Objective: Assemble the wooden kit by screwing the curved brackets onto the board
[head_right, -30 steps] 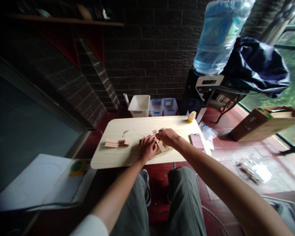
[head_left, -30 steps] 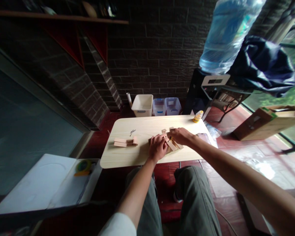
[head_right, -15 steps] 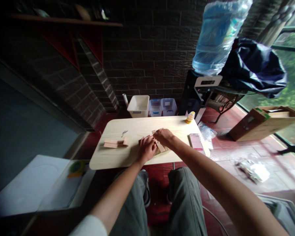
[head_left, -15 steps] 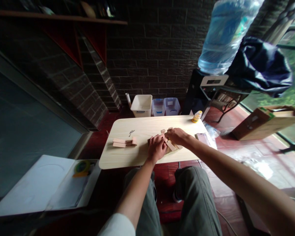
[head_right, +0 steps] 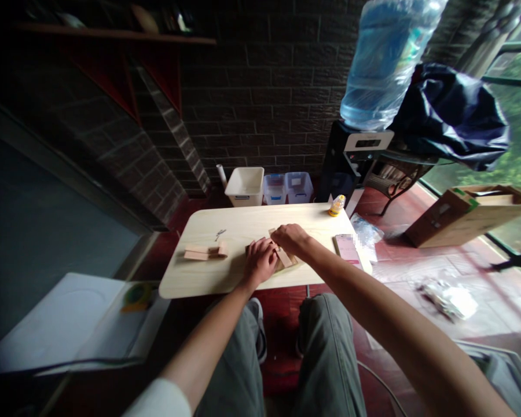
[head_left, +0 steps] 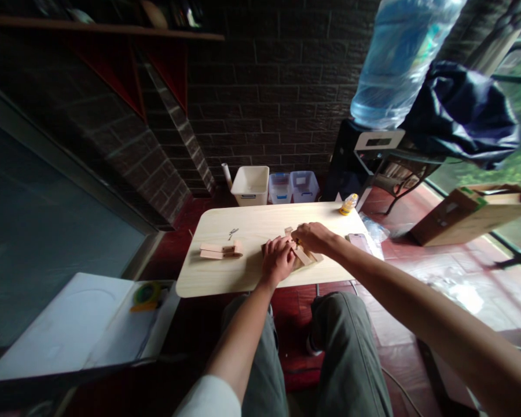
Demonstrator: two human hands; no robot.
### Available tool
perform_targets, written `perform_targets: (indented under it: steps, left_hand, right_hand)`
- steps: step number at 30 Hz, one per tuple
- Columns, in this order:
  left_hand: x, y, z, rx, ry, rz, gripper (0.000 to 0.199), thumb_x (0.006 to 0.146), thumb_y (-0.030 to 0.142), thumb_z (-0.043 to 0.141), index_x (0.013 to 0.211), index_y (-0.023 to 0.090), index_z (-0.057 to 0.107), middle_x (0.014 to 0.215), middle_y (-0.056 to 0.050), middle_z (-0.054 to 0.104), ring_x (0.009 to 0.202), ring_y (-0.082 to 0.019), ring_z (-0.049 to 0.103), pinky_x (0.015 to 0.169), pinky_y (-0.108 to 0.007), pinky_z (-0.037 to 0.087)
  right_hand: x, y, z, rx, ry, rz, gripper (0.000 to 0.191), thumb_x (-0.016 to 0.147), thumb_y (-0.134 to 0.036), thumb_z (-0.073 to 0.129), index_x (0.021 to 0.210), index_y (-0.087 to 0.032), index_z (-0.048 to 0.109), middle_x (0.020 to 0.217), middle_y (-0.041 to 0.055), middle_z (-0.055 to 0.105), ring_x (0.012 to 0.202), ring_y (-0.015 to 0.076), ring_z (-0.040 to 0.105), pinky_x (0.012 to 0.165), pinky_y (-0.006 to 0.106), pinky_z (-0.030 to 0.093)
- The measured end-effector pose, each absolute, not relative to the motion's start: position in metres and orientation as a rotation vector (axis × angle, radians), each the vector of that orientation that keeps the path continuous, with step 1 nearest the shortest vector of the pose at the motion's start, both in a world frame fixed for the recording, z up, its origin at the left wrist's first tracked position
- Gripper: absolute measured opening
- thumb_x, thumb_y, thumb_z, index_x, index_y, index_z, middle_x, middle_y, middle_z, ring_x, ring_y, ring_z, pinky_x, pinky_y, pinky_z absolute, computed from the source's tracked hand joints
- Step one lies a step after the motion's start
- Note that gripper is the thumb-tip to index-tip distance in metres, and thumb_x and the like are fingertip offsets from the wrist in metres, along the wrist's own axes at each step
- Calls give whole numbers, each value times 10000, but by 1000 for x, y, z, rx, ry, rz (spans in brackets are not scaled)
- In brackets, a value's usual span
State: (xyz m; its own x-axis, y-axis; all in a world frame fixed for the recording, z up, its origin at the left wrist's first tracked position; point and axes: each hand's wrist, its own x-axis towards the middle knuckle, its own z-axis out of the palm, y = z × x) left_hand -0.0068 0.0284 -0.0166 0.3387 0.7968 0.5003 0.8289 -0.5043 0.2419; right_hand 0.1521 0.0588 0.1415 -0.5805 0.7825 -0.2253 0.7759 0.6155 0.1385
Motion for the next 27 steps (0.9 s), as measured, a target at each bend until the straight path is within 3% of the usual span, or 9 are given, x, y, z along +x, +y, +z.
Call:
perform_targets:
  steps: [14, 27]
  left_hand:
    - [-6, 29, -16, -2522, -1536, -883, 198, 916, 216, 566, 1092, 293, 611, 1358, -52, 607, 1344, -282, 490, 1172, -531, 339]
    - [-5, 30, -17, -2534, -1537, -877, 297, 898, 205, 588, 1179, 299, 609, 1365, -55, 609, 1350, -289, 482, 1176, -533, 324]
  right_hand:
    - [154, 64, 129, 1207, 2605, 12, 262, 941, -101, 504, 1061, -133, 734, 1089, 163, 755, 975, 254, 728, 792, 304, 540]
    - [148, 61, 134, 1269, 2558, 65, 240, 922, -136, 567, 1101, -74, 715, 989, 219, 758, 925, 266, 753, 768, 303, 564]
